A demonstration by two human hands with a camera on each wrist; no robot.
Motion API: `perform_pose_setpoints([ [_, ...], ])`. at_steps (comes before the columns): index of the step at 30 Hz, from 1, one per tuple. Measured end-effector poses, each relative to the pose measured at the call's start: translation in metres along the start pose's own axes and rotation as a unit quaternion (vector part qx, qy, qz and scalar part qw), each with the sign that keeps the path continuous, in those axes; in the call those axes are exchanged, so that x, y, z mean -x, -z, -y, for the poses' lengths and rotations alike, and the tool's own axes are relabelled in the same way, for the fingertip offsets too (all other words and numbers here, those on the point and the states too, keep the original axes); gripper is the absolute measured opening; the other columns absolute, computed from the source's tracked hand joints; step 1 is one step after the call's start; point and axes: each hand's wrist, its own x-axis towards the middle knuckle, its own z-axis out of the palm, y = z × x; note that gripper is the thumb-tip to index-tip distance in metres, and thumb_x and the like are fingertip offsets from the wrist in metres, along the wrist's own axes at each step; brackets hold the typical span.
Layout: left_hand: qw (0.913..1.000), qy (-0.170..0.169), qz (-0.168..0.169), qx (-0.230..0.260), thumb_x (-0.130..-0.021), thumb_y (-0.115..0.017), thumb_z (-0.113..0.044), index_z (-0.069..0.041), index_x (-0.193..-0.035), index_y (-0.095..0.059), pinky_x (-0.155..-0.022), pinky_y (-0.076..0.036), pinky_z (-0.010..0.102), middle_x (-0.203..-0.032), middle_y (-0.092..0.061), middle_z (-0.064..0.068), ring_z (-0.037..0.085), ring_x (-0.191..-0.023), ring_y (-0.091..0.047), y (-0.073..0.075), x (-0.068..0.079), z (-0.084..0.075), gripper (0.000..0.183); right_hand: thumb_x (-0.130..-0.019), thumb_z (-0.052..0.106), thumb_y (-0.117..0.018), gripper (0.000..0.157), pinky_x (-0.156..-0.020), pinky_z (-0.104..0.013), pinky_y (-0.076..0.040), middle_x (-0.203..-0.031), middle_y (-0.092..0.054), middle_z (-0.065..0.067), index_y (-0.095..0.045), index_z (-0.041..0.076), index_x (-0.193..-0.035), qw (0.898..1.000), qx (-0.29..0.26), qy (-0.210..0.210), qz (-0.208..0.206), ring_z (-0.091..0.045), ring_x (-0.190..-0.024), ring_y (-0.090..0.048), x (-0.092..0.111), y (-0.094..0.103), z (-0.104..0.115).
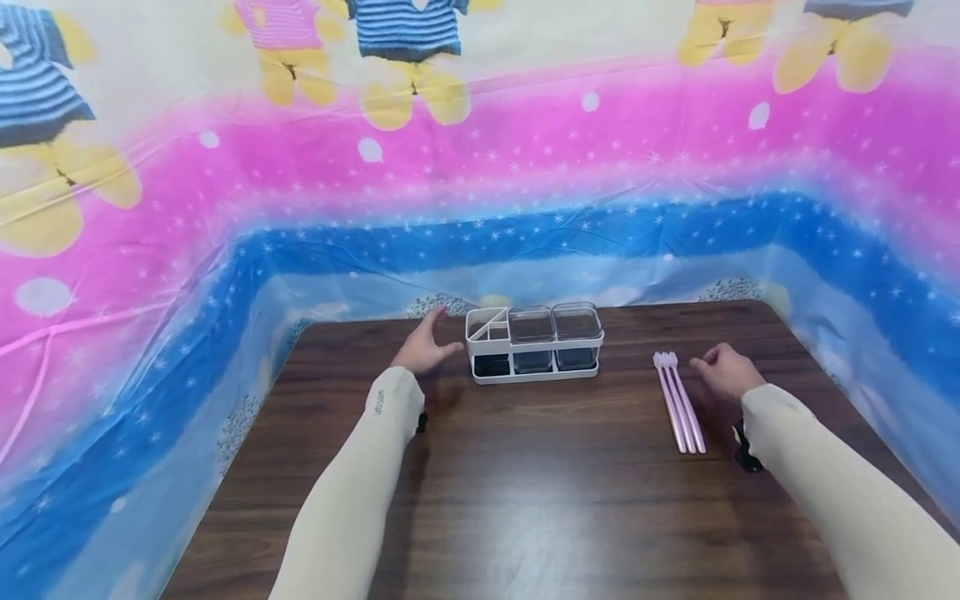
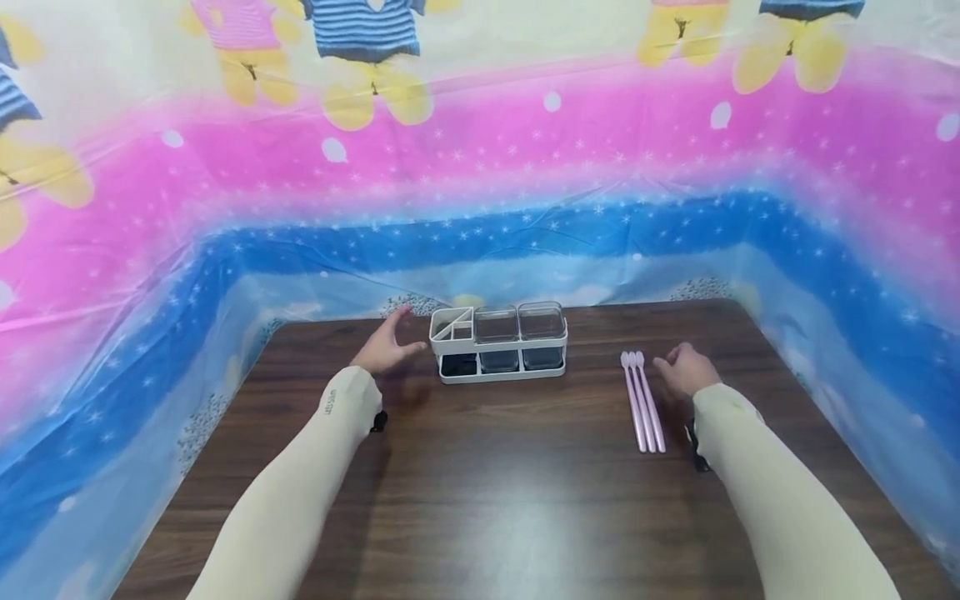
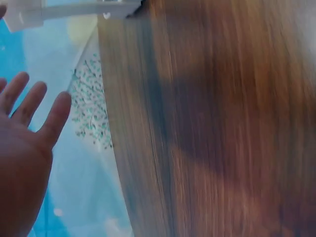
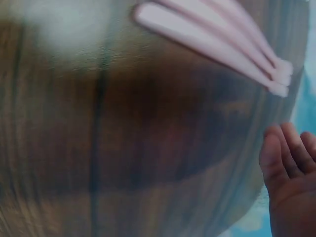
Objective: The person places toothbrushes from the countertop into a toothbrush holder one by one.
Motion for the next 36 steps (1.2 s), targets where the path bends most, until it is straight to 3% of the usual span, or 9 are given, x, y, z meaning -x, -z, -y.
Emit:
perform_pose_setpoints([
  [4, 0.9994, -0.014, 0.032, 0.001, -0.084, -0.072, -0.035, -0.01, -0.152, -0.014, -0.106, -0.026, 0.051, -0.152, -0.026, 0.012, 0.033, -0.136, -0.027, -0.008, -0.004, -0.006, 0.093, -0.098, 0.032, -0.049, 0.042, -0.057, -0.035, -0.048, -0.08, -0.058, -0.015, -0.045, -0.009, -0.108, 0.998, -0.042, -0.016, 0.053, -0.023, -0.065, -0.057, -0.001, -0.013, -0.015],
  [7, 0.999, -0.015, 0.041, 0.001, -0.081, -0.074, -0.038, -0.012, -0.152, -0.013, -0.106, -0.027, 0.05, -0.153, -0.025, 0.009, 0.031, -0.136, -0.027, -0.013, -0.007, -0.01, 0.097, -0.096, 0.029, -0.053, 0.038, -0.053, -0.034, -0.048, -0.077, -0.056, -0.012, -0.047, -0.007, -0.103, 0.996, -0.05, -0.023, 0.067, -0.021, -0.062, -0.055, -0.002, -0.022, -0.022],
  [18, 0.9995, -0.006, 0.032, -0.003, -0.08, -0.074, -0.042, -0.016, -0.152, -0.016, -0.104, -0.03, 0.053, -0.15, -0.029, 0.011, 0.029, -0.133, -0.032, -0.022, -0.013, -0.015, 0.096, -0.091, 0.02, -0.059, 0.023, -0.045, -0.029, -0.042, -0.059, -0.051, -0.005, -0.054, -0.003, -0.089, 0.999, -0.021, 0.0, 0.047, -0.015, -0.05, -0.049, -0.005, -0.033, -0.024],
  [25, 0.9992, -0.011, 0.037, -0.006, -0.081, -0.073, -0.04, -0.015, -0.152, -0.018, -0.103, -0.03, 0.053, -0.149, -0.029, 0.012, 0.03, -0.132, -0.033, -0.02, -0.013, -0.015, 0.093, -0.091, 0.019, -0.057, 0.023, -0.047, -0.029, -0.041, -0.062, -0.052, -0.004, -0.055, -0.004, -0.09, 0.998, -0.024, -0.001, 0.056, -0.015, -0.052, -0.05, -0.005, -0.032, -0.02],
  [36, 0.9989, -0.013, 0.044, -0.008, -0.081, -0.073, -0.04, -0.019, -0.151, -0.022, -0.103, -0.031, 0.052, -0.149, -0.029, 0.012, 0.029, -0.131, -0.035, -0.02, -0.015, -0.011, 0.089, -0.087, 0.023, -0.06, 0.027, -0.045, -0.028, -0.041, -0.058, -0.056, -0.004, -0.059, 0.002, -0.071, 0.997, 0.004, -0.044, 0.055, -0.015, -0.049, -0.053, -0.006, -0.033, -0.011],
])
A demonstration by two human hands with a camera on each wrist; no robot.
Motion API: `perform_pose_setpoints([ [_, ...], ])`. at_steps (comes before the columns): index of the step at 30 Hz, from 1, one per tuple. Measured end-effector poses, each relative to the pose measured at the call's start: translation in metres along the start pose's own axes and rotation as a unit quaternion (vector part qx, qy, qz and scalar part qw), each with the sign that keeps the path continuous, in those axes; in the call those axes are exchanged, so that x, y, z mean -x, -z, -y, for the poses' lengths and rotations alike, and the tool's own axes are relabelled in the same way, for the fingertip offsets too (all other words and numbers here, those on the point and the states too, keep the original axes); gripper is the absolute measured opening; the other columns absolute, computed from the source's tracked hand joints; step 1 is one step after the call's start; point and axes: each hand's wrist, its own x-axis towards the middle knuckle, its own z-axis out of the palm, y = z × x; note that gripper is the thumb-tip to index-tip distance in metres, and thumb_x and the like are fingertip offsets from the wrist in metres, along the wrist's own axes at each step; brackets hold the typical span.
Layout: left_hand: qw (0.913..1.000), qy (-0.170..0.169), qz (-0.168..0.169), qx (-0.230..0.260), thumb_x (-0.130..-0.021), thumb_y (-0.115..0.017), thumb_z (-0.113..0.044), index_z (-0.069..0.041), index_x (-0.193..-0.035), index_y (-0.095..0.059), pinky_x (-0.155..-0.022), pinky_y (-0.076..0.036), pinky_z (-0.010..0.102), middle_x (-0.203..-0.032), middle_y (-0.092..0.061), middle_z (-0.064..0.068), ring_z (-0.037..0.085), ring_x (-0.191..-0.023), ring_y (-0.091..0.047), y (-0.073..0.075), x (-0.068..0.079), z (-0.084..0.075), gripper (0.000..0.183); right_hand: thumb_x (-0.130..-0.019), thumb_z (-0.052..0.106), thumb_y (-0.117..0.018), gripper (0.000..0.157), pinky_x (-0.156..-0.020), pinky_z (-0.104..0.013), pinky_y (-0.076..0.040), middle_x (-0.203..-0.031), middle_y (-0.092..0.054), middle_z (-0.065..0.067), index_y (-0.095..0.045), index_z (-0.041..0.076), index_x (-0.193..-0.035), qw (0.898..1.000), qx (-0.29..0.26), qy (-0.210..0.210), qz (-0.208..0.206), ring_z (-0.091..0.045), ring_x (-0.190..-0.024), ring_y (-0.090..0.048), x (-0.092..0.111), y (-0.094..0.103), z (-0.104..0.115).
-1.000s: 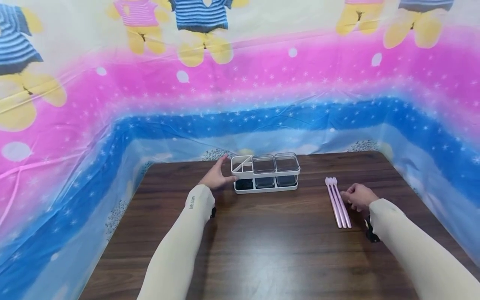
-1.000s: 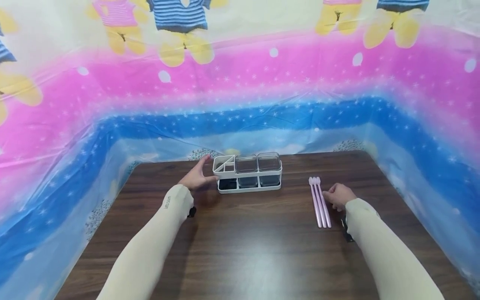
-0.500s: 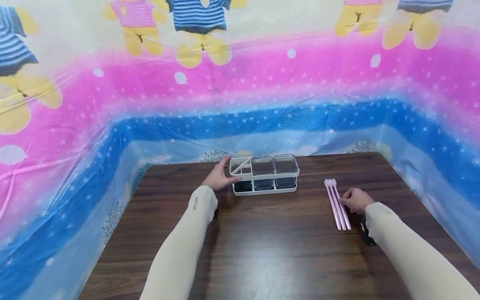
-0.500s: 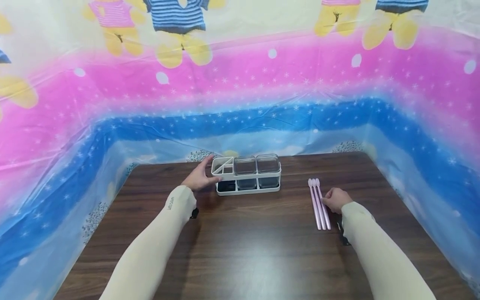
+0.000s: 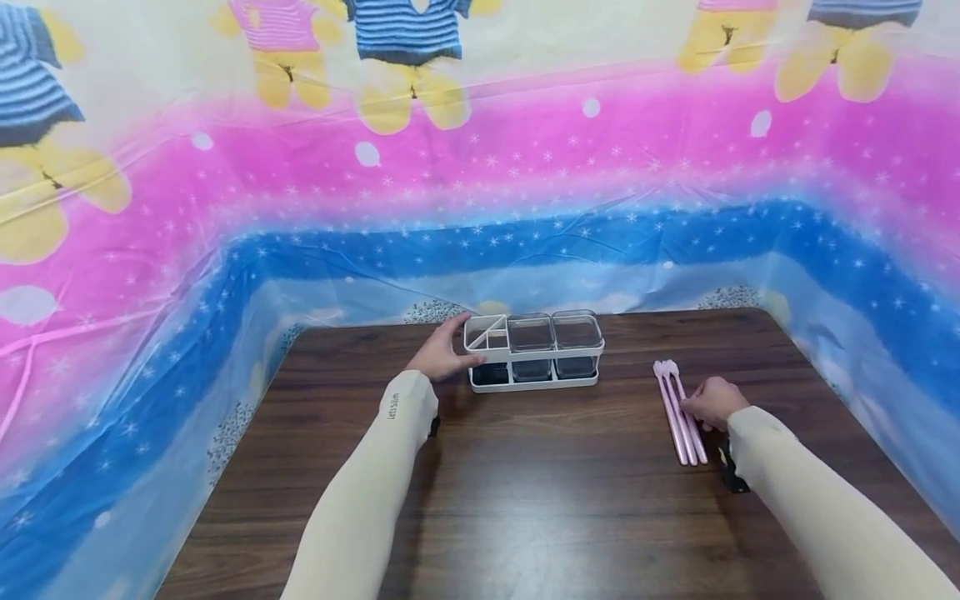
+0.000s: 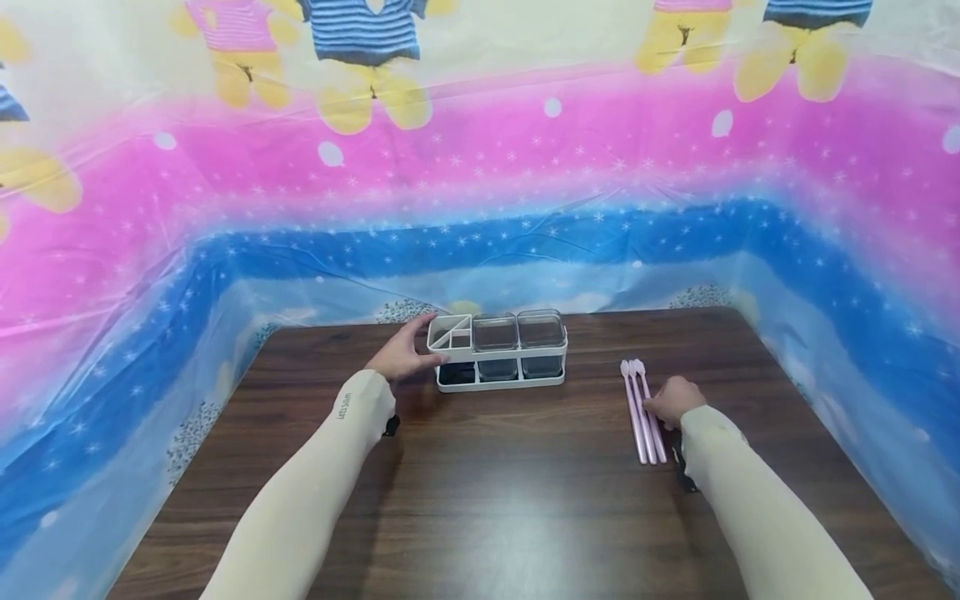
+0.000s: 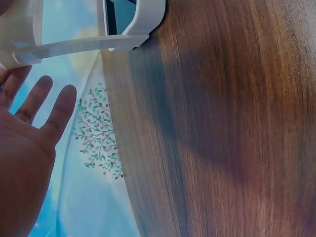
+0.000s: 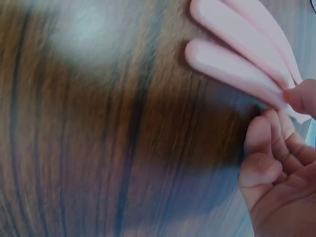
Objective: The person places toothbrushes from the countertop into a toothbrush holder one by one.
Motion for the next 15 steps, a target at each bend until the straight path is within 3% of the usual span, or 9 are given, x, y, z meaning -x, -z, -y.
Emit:
perform_pose_setpoints([
  [4, 1.0, 0.0, -0.001, 0.005, -0.081, -0.074, -0.038, -0.018, -0.151, -0.023, -0.102, -0.033, 0.05, -0.149, -0.03, 0.01, 0.027, -0.13, -0.036, 0.0, 0.001, 0.001, 0.088, -0.087, 0.029, -0.061, 0.034, -0.048, -0.03, -0.045, -0.058, -0.059, -0.005, -0.061, 0.002, -0.067, 1.0, 0.022, -0.016, -0.001, -0.016, -0.051, -0.057, -0.002, 0.001, 0.005],
  [8, 1.0, 0.002, 0.0, 0.004, -0.081, -0.074, -0.038, -0.019, -0.151, -0.024, -0.102, -0.033, 0.049, -0.149, -0.03, 0.01, 0.027, -0.13, -0.036, 0.001, 0.003, 0.0, 0.088, -0.087, 0.034, -0.062, 0.038, -0.051, -0.033, -0.045, -0.059, -0.059, -0.005, -0.061, 0.002, -0.066, 0.999, 0.028, -0.007, -0.033, -0.018, -0.053, -0.057, -0.007, 0.014, 0.015],
  [11, 1.0, -0.003, 0.0, 0.006, -0.081, -0.074, -0.039, -0.019, -0.15, -0.025, -0.102, -0.034, 0.049, -0.149, -0.03, 0.01, 0.027, -0.13, -0.037, 0.001, 0.003, -0.002, 0.087, -0.086, 0.034, -0.062, 0.036, -0.052, -0.033, -0.043, -0.059, -0.057, -0.004, -0.06, 0.004, -0.067, 0.995, 0.023, 0.04, -0.086, -0.018, -0.053, -0.053, -0.01, 0.028, 0.032],
  [15, 1.0, -0.001, 0.002, 0.008, -0.081, -0.074, -0.038, -0.02, -0.15, -0.025, -0.102, -0.034, 0.049, -0.148, -0.031, 0.009, 0.027, -0.13, -0.037, 0.002, 0.002, 0.0, 0.087, -0.086, 0.027, -0.061, 0.025, -0.055, -0.034, -0.043, -0.067, -0.059, -0.006, -0.06, 0.004, -0.077, 0.981, -0.019, 0.128, -0.148, -0.021, -0.058, -0.052, -0.009, 0.035, 0.067],
])
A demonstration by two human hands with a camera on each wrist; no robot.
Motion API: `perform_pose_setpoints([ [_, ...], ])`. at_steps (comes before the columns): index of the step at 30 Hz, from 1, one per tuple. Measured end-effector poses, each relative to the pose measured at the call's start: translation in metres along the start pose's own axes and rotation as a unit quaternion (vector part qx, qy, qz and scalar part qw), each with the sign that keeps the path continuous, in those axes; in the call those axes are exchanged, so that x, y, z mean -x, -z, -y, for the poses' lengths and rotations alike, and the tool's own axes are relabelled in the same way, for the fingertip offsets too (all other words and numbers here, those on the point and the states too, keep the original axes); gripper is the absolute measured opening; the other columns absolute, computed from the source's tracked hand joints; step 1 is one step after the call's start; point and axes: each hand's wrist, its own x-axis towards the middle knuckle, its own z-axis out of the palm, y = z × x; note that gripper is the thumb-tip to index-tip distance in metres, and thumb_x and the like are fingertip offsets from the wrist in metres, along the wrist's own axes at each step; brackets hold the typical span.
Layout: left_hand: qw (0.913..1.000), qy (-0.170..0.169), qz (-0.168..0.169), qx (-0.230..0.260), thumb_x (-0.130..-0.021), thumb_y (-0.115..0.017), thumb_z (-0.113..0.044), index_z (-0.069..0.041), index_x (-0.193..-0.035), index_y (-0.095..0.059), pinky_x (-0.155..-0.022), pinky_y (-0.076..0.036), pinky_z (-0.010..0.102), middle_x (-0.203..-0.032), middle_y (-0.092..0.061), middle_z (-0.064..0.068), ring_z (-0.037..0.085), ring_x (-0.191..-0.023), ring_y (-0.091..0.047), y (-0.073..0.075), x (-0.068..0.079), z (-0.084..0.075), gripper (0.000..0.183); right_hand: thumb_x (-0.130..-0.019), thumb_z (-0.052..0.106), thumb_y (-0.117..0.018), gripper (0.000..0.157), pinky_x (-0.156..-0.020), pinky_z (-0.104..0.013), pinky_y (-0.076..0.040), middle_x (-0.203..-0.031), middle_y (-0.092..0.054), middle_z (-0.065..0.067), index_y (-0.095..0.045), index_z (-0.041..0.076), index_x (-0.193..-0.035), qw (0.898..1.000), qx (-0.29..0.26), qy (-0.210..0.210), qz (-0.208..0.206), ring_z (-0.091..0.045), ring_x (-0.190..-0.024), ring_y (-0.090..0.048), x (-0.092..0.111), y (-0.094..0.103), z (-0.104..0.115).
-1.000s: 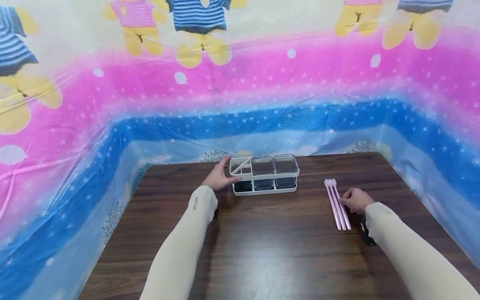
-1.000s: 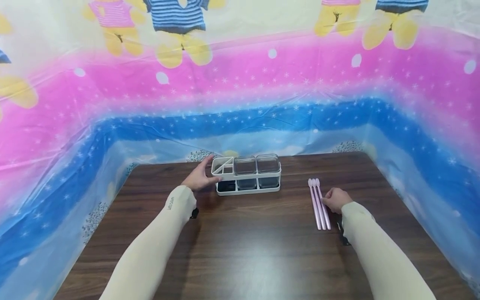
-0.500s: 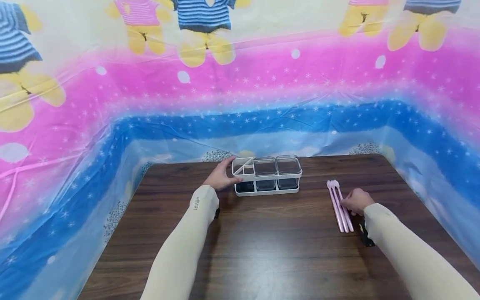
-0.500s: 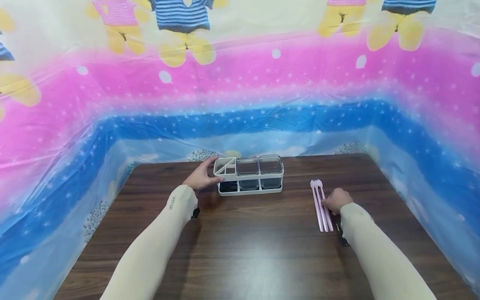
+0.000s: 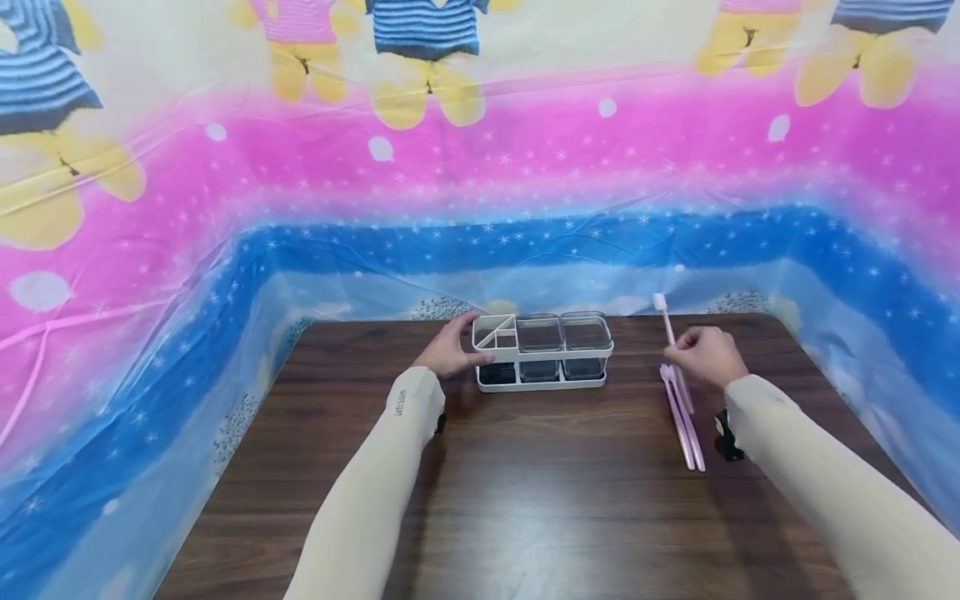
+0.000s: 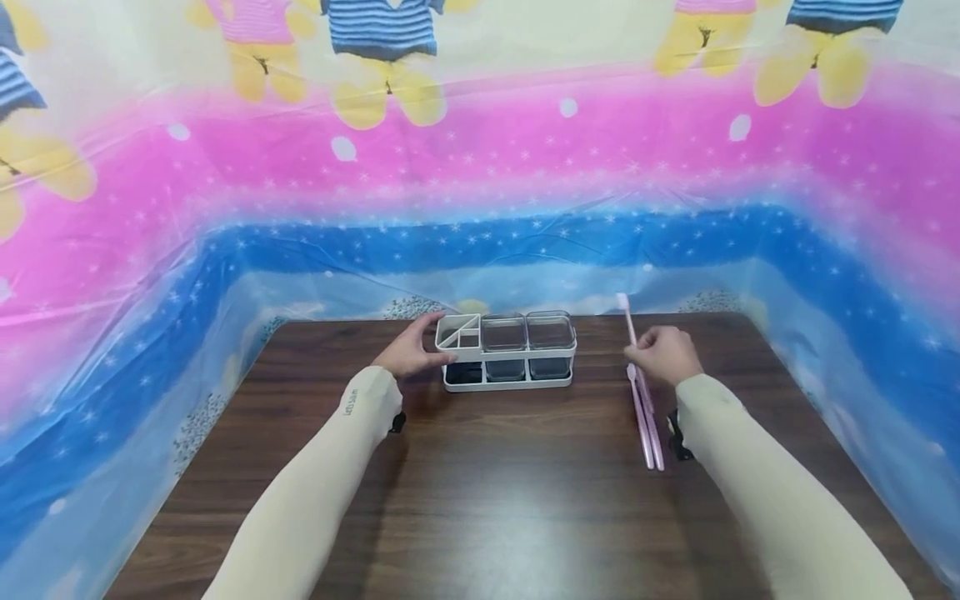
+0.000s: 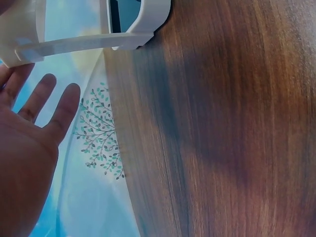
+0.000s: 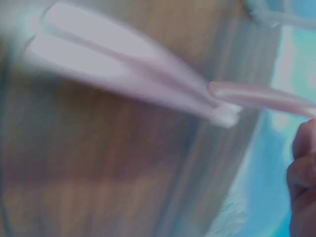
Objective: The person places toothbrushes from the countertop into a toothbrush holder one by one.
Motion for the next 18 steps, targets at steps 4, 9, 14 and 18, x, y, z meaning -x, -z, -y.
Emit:
perform_pose_setpoints([
  [4, 1.0, 0.002, 0.005, 0.006, -0.081, -0.075, -0.037, -0.018, -0.15, -0.025, -0.101, -0.034, 0.05, -0.148, -0.03, 0.009, 0.028, -0.13, -0.036, 0.001, -0.001, -0.001, 0.087, -0.086, 0.019, -0.06, 0.015, -0.056, -0.032, -0.046, -0.073, -0.061, -0.009, -0.062, 0.004, -0.082, 0.995, -0.066, 0.065, -0.041, -0.022, -0.062, -0.054, -0.009, -0.006, 0.04],
  [9, 0.9998, 0.003, 0.005, 0.017, -0.081, -0.075, -0.035, -0.019, -0.15, -0.025, -0.101, -0.034, 0.049, -0.148, -0.031, 0.009, 0.028, -0.13, -0.036, 0.002, 0.0, -0.005, 0.086, -0.084, 0.012, -0.062, 0.009, -0.052, -0.027, -0.045, -0.073, -0.061, -0.008, -0.061, 0.005, -0.081, 0.983, -0.133, 0.109, -0.068, -0.02, -0.063, -0.054, -0.016, -0.016, 0.089],
  [14, 0.9998, 0.005, 0.003, 0.017, -0.081, -0.076, -0.034, -0.017, -0.15, -0.027, -0.101, -0.034, 0.049, -0.147, -0.032, 0.01, 0.028, -0.129, -0.037, 0.002, 0.0, -0.006, 0.086, -0.083, 0.009, -0.063, 0.008, -0.054, -0.025, -0.045, -0.076, -0.063, -0.009, -0.06, 0.002, -0.084, 0.968, -0.2, 0.135, -0.073, -0.02, -0.065, -0.054, -0.021, -0.03, 0.127],
  [18, 0.9998, 0.007, 0.0, 0.016, -0.081, -0.076, -0.033, -0.016, -0.149, -0.027, -0.101, -0.035, 0.049, -0.146, -0.033, 0.01, 0.028, -0.129, -0.038, 0.002, 0.0, -0.003, 0.086, -0.085, 0.006, -0.063, 0.009, -0.061, -0.023, -0.047, -0.083, -0.065, -0.01, -0.061, -0.001, -0.089, 0.95, -0.253, 0.167, -0.069, -0.019, -0.07, -0.056, -0.026, -0.044, 0.152],
])
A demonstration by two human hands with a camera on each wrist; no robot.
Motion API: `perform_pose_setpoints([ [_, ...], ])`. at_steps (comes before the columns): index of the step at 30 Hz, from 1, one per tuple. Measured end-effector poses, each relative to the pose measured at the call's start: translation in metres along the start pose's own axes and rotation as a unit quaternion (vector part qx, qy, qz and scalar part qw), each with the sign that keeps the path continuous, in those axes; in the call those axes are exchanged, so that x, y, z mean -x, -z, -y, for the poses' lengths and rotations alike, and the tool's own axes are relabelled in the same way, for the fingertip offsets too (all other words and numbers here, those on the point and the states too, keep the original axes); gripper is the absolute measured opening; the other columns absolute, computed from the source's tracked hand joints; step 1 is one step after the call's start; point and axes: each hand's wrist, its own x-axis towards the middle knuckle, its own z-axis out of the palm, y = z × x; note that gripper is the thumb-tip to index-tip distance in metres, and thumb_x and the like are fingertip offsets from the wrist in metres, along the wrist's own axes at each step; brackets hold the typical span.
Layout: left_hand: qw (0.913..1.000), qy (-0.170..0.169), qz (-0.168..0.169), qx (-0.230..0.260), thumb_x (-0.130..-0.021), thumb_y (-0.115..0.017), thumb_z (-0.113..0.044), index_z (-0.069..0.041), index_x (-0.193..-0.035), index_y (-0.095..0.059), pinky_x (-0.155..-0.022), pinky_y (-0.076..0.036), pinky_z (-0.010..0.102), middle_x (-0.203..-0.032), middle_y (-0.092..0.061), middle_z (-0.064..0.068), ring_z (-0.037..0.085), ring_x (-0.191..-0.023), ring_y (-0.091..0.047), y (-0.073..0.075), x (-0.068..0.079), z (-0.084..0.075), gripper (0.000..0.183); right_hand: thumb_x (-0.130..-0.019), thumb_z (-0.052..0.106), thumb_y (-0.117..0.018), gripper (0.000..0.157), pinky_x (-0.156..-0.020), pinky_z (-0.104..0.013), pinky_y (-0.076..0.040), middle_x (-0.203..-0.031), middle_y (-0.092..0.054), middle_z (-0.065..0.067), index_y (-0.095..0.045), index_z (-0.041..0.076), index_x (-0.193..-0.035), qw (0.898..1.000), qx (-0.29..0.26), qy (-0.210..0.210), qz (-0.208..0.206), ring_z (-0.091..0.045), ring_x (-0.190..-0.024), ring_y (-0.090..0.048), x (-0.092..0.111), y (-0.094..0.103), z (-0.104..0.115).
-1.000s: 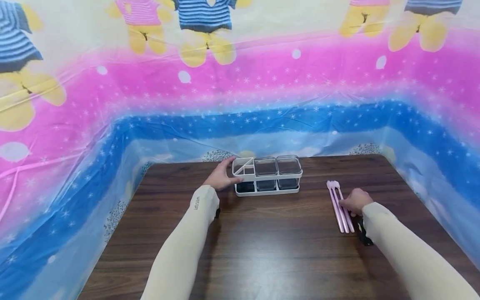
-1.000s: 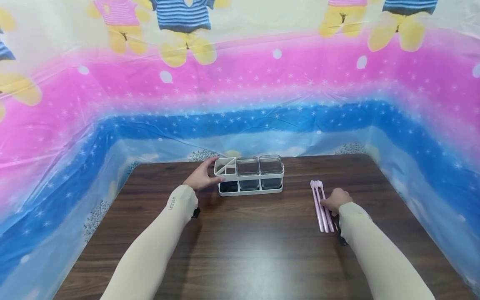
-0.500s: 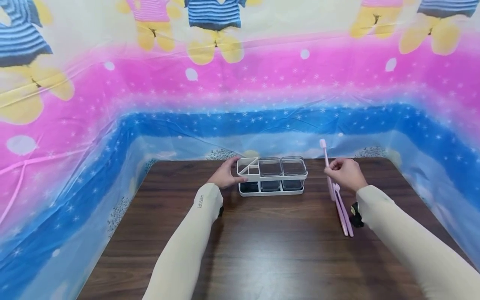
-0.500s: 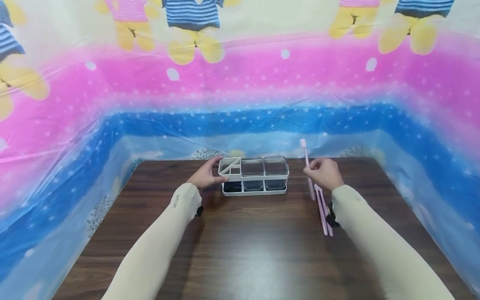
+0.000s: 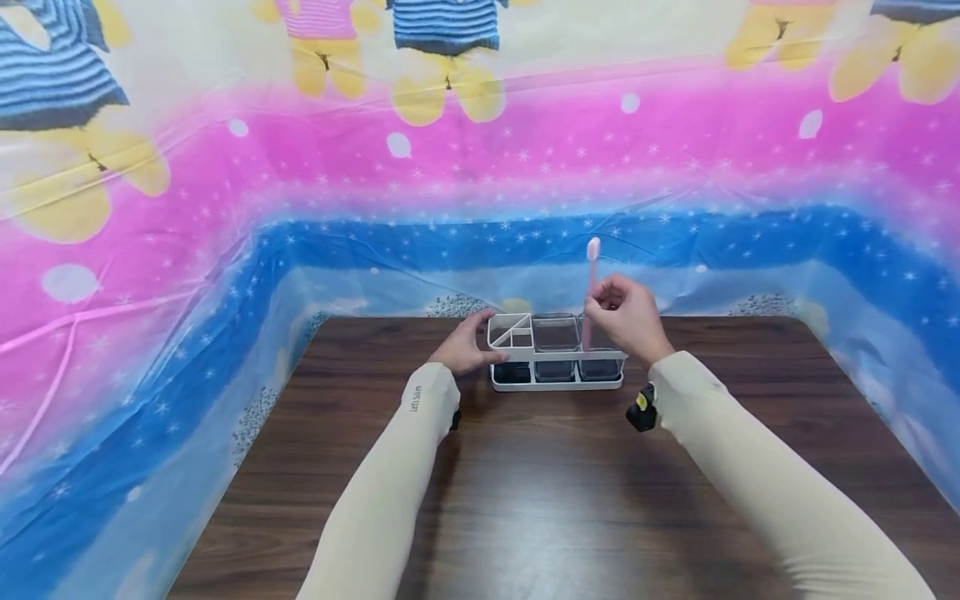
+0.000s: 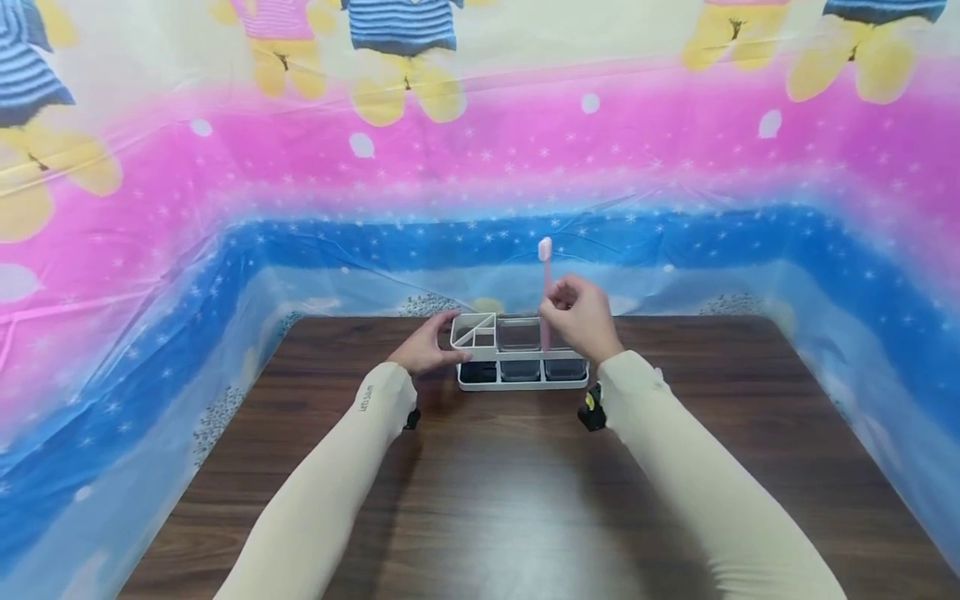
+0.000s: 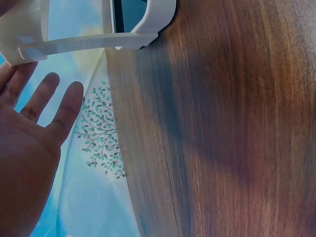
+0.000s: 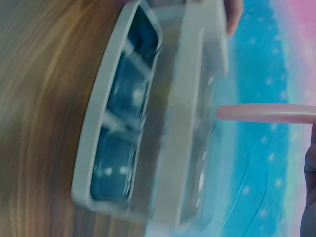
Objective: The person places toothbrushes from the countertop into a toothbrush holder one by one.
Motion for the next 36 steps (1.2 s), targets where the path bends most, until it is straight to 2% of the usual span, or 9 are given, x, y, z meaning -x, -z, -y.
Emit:
perform_pose_setpoints([
  [3, 1.0, 0.001, 0.0, 0.002, -0.081, -0.076, -0.033, -0.016, -0.149, -0.027, -0.1, -0.036, 0.048, -0.146, -0.033, 0.008, 0.027, -0.128, -0.038, 0.0, -0.001, 0.0, 0.086, -0.087, 0.003, -0.062, 0.012, -0.066, -0.024, -0.048, -0.09, -0.067, -0.013, -0.061, -0.002, -0.098, 0.999, -0.031, 0.014, 0.013, -0.022, -0.076, -0.059, -0.001, -0.013, 0.019],
  [6, 1.0, 0.004, -0.001, 0.001, -0.081, -0.076, -0.033, -0.018, -0.149, -0.027, -0.101, -0.036, 0.048, -0.146, -0.033, 0.008, 0.026, -0.128, -0.038, 0.0, -0.001, -0.001, 0.085, -0.09, 0.005, -0.063, 0.016, -0.07, -0.028, -0.051, -0.095, -0.067, -0.013, -0.063, 0.003, -0.106, 0.998, -0.045, 0.018, 0.027, -0.023, -0.082, -0.062, -0.002, -0.025, 0.026],
  [10, 1.0, 0.007, -0.003, 0.0, -0.08, -0.076, -0.034, -0.019, -0.149, -0.028, -0.101, -0.035, 0.047, -0.145, -0.035, 0.008, 0.026, -0.127, -0.039, 0.0, 0.0, -0.002, 0.085, -0.091, 0.013, -0.064, 0.016, -0.074, -0.032, -0.051, -0.099, -0.068, -0.009, -0.066, 0.009, -0.107, 0.998, -0.05, 0.013, 0.042, -0.02, -0.088, -0.064, -0.006, -0.04, 0.021],
  [13, 1.0, 0.002, -0.003, -0.002, -0.08, -0.077, -0.033, -0.017, -0.149, -0.028, -0.1, -0.036, 0.047, -0.144, -0.036, 0.009, 0.026, -0.126, -0.04, 0.001, 0.0, -0.002, 0.086, -0.091, 0.014, -0.064, 0.013, -0.073, -0.032, -0.049, -0.1, -0.068, -0.009, -0.066, 0.007, -0.102, 0.997, -0.05, 0.014, 0.056, -0.02, -0.088, -0.064, -0.007, -0.048, 0.022],
  [18, 0.9999, -0.008, -0.001, -0.01, -0.08, -0.077, -0.032, -0.013, -0.149, -0.028, -0.101, -0.036, 0.045, -0.145, -0.035, 0.011, 0.028, -0.127, -0.04, 0.001, -0.001, 0.0, 0.087, -0.092, 0.014, -0.064, 0.007, -0.069, -0.033, -0.049, -0.095, -0.068, -0.004, -0.065, 0.01, -0.098, 0.996, -0.011, 0.01, 0.084, -0.019, -0.082, -0.061, -0.005, -0.06, 0.017],
  [22, 0.9999, -0.002, 0.001, -0.011, -0.079, -0.077, -0.033, -0.012, -0.149, -0.028, -0.101, -0.036, 0.045, -0.145, -0.035, 0.01, 0.028, -0.127, -0.04, 0.001, 0.0, -0.001, 0.087, -0.093, 0.018, -0.062, 0.008, -0.068, -0.035, -0.049, -0.092, -0.066, -0.001, -0.065, 0.014, -0.1, 0.994, 0.02, -0.016, 0.111, -0.019, -0.079, -0.057, 0.0, -0.07, 0.01],
  [27, 0.9999, 0.006, 0.004, -0.007, -0.08, -0.076, -0.034, -0.015, -0.149, -0.027, -0.101, -0.036, 0.047, -0.146, -0.033, 0.01, 0.029, -0.128, -0.039, 0.001, 0.001, -0.001, 0.087, -0.095, 0.022, -0.059, 0.009, -0.066, -0.035, -0.048, -0.088, -0.064, 0.001, -0.066, 0.016, -0.095, 0.991, 0.045, -0.031, 0.124, -0.02, -0.077, -0.055, 0.004, -0.079, 0.003],
  [31, 0.9999, 0.003, 0.002, -0.013, -0.081, -0.076, -0.034, -0.014, -0.149, -0.027, -0.101, -0.036, 0.046, -0.145, -0.035, 0.01, 0.026, -0.127, -0.04, 0.001, 0.0, 0.0, 0.086, -0.095, 0.023, -0.059, 0.013, -0.065, -0.035, -0.048, -0.086, -0.064, 0.0, -0.069, 0.014, -0.096, 0.989, 0.061, -0.04, 0.13, -0.02, -0.076, -0.055, 0.005, -0.083, -0.001],
  [36, 0.9998, 0.0, 0.0, -0.019, -0.08, -0.076, -0.034, -0.014, -0.149, -0.028, -0.101, -0.036, 0.047, -0.144, -0.036, 0.01, 0.025, -0.127, -0.04, 0.0, -0.001, 0.003, 0.086, -0.093, 0.021, -0.063, 0.017, -0.072, -0.036, -0.051, -0.091, -0.065, 0.0, -0.071, 0.01, -0.102, 0.985, 0.075, -0.048, 0.145, -0.018, -0.081, -0.058, 0.005, -0.088, -0.005],
])
